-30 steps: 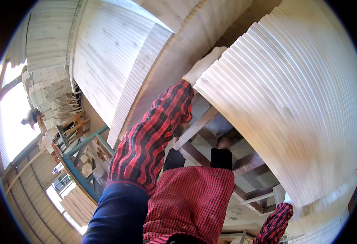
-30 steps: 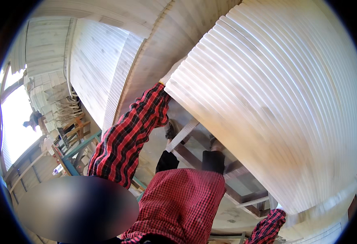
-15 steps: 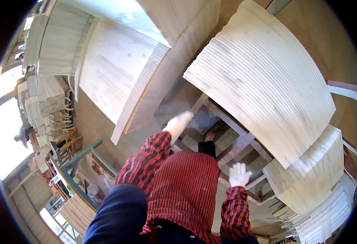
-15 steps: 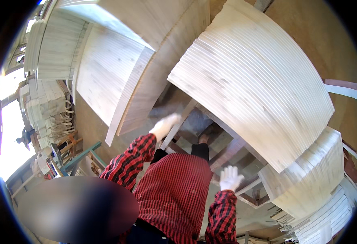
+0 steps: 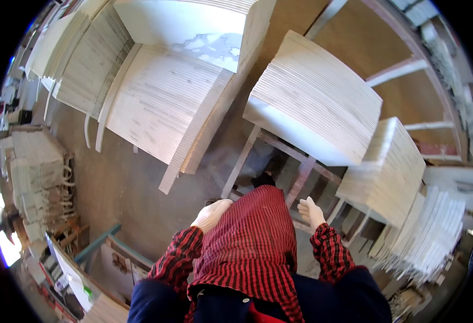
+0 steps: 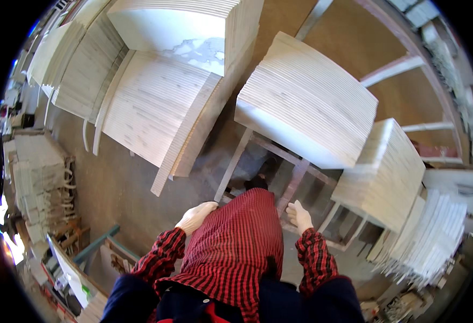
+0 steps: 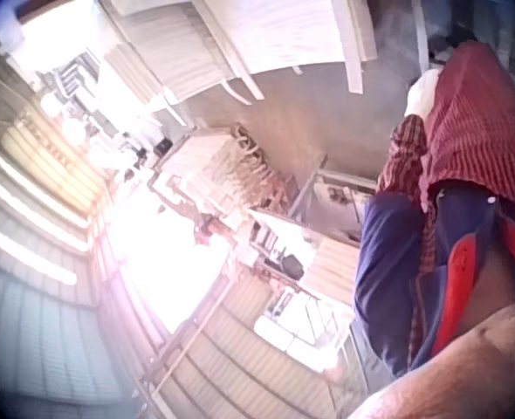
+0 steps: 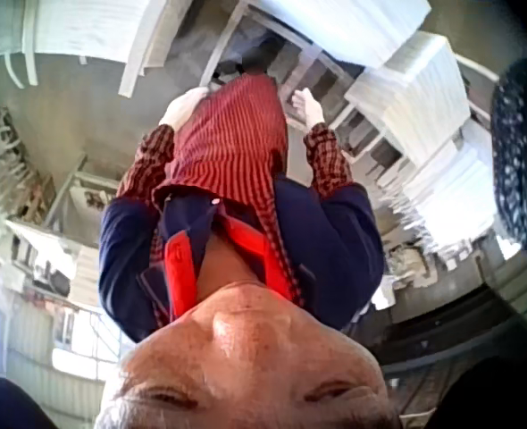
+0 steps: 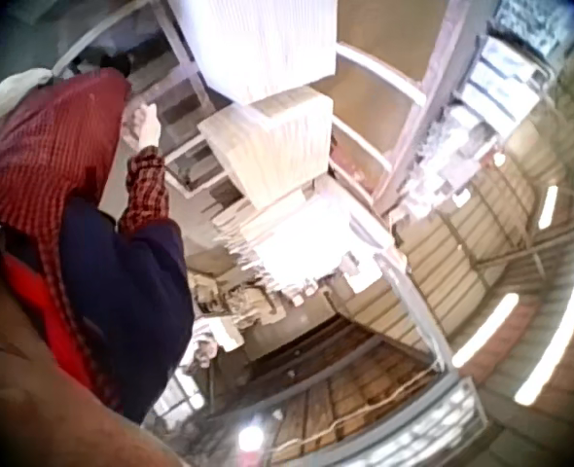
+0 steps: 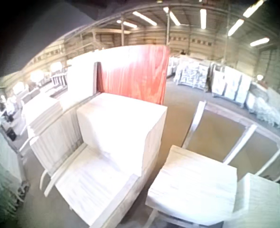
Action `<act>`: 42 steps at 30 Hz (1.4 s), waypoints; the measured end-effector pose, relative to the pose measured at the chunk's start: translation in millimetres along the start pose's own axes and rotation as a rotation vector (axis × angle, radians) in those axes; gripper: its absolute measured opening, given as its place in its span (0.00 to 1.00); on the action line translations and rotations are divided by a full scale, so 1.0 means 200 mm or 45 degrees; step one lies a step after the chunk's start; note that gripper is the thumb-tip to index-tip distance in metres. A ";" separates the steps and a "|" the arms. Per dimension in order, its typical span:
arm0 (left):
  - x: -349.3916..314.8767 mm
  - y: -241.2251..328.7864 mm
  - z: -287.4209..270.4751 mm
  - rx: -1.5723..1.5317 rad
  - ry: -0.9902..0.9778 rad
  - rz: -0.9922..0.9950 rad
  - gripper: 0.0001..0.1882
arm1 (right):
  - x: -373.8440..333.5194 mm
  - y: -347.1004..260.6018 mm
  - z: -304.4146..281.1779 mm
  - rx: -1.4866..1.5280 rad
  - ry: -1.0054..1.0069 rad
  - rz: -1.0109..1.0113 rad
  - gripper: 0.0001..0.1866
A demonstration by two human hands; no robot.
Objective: The person uses a metal scraper to smooth the edges of a large white plastic sheet on a workbench. They then apply a liquid from a purple bottle and wipe the surface with a cloth. Finally, the person carries the sheet to a rack and stacks it with other finished sheets.
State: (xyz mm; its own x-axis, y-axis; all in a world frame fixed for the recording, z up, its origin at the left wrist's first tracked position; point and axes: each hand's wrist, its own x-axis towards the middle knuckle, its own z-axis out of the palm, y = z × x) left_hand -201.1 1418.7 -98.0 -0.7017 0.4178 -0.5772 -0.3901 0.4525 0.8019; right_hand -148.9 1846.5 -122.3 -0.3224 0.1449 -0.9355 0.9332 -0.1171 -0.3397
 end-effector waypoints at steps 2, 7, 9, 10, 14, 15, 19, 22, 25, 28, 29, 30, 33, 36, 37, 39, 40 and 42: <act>-0.29 0.10 -0.14 -0.456 0.181 -0.309 0.23 | -0.17 0.15 0.05 -0.101 0.080 0.048 0.38; -1.14 -0.56 -0.35 -0.446 0.724 -0.393 0.27 | -0.14 0.55 0.28 -0.598 -0.045 0.181 0.34; -1.49 -0.76 -0.37 -0.444 0.828 -0.573 0.27 | -0.11 0.57 0.48 -0.721 -0.047 0.056 0.32; -1.64 -0.86 -0.35 -0.490 0.875 -0.656 0.26 | -0.14 0.54 0.59 -0.788 -0.142 -0.101 0.32; -2.00 -1.34 -0.11 -0.783 0.998 -0.648 0.25 | -0.27 0.24 1.00 -1.169 -0.133 -0.536 0.31; -2.04 -1.38 -0.05 -0.851 1.017 -0.680 0.25 | -0.25 0.22 1.08 -1.166 -0.075 -0.626 0.31; -2.04 -1.59 0.23 -1.305 0.974 -0.624 0.31 | -0.16 0.11 1.35 -1.371 -0.163 -0.647 0.33; -2.00 -1.62 0.41 -1.734 1.015 -0.579 0.33 | -0.16 0.02 1.58 -1.607 -0.295 -0.712 0.33; -2.01 -1.62 0.41 -1.632 1.055 -0.606 0.33 | -0.15 -0.06 1.80 -1.801 -0.361 -0.751 0.34; -2.00 -1.62 0.34 -1.636 1.096 -0.611 0.33 | -0.01 -0.10 1.89 -1.661 -0.439 -0.763 0.34; -2.00 -1.63 0.31 -1.661 1.125 -0.609 0.33 | -0.03 -0.16 1.95 -1.718 -0.411 -0.688 0.34; -2.00 -1.65 0.26 -1.695 1.150 -0.604 0.33 | -0.05 -0.20 1.99 -1.673 -0.406 -0.693 0.32; -1.98 -1.70 0.09 -1.792 1.191 -0.574 0.33 | -0.02 -0.33 2.06 -1.737 -0.391 -0.756 0.33; -1.92 -1.71 -0.22 -1.527 1.099 -0.514 0.32 | 0.01 -0.45 2.21 -1.795 -0.375 -0.702 0.32; -1.90 -1.62 -0.35 -1.045 1.055 -0.479 0.28 | 0.05 -0.48 2.21 -1.806 -0.350 -0.742 0.32; -1.92 -1.42 -0.57 -0.165 1.000 -0.436 0.22 | 0.03 -0.52 2.33 -1.722 -0.213 -0.638 0.32; -1.90 -1.47 -0.65 -0.169 0.961 -0.411 0.17 | 0.02 -0.58 2.40 -1.736 -0.203 -0.627 0.32; -1.88 -1.40 -0.84 -0.634 0.950 -0.530 0.19 | -0.06 -0.67 2.58 -1.697 -0.283 -0.733 0.35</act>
State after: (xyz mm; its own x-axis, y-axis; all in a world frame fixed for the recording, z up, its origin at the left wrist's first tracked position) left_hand 72.4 1002.6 -79.8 -0.5809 -0.3808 -0.7195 -0.7770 -0.0041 0.6295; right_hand -351.6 1353.8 -116.3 -0.5945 -0.3089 -0.7424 0.0835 0.8946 -0.4390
